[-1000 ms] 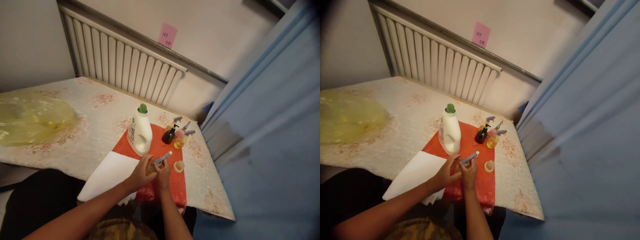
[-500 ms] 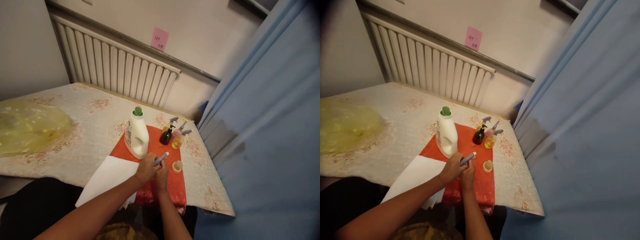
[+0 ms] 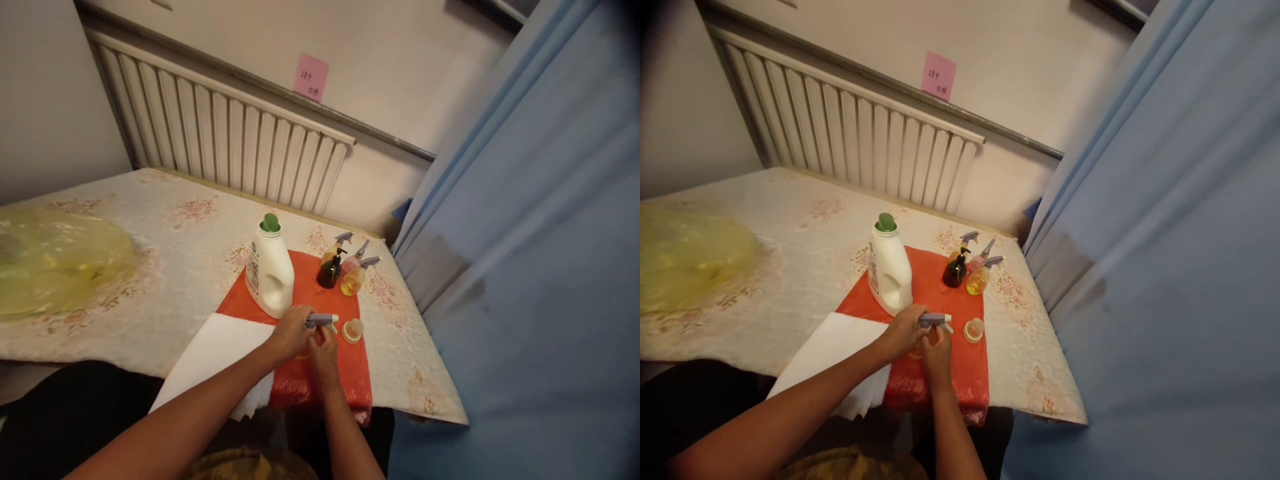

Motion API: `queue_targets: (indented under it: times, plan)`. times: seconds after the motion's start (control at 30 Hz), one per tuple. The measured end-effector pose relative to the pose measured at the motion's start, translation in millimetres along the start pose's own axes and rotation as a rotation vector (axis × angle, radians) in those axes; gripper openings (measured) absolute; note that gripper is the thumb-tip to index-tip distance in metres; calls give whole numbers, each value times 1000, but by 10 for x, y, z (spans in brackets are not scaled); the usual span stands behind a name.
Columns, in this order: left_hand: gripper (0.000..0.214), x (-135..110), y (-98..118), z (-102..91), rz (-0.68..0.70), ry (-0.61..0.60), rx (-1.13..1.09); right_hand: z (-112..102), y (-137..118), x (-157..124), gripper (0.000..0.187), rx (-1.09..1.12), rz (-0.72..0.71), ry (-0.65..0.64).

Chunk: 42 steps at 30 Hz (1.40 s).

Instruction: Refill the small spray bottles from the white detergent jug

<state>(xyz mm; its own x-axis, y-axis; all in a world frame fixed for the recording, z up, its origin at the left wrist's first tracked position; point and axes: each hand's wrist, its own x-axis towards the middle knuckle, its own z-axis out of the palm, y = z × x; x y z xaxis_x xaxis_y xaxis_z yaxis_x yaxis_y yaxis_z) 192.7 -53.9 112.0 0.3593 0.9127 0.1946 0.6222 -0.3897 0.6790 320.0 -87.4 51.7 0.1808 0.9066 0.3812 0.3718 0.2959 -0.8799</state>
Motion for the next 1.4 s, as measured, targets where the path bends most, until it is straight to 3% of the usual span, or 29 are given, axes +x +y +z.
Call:
queue_targets:
  times: [0.1,0.27,0.4,0.57,0.73,0.9,1.03,1.13,1.23,1.33,1.4]
  plan:
    - [31,9,12,-75,39,-45,-34,23,21,-2,28,-1,22,12]
    - [19,33,1,-135,67,-92,-23,112,31,-103,32,2,72,-5]
    - [18,34,18,-149,69,-93,-16,100,87,-267,54,6,128,6]
    - [18,33,26,-167,99,-95,-29,-138,198,-402,68,22,195,97]
    - [22,46,-20,-151,131,-107,-43,-439,92,-292,64,-6,87,202]
    - [30,78,-77,-129,214,-113,-65,-626,-296,-27,41,-148,-116,60]
    - [26,122,-108,-130,243,-149,-87,-624,-541,144,27,-259,-305,-119]
    - [19,144,-107,-139,252,-164,-104,-572,-612,213,28,-310,-340,-231]
    - [18,148,-99,-154,259,-191,-118,-524,-639,247,31,-346,-340,-258]
    - [29,128,-105,-151,258,-180,-130,-485,-661,265,29,-390,-338,-259]
    - [37,97,-126,-113,250,-111,-146,-458,-678,265,25,-420,-336,-255]
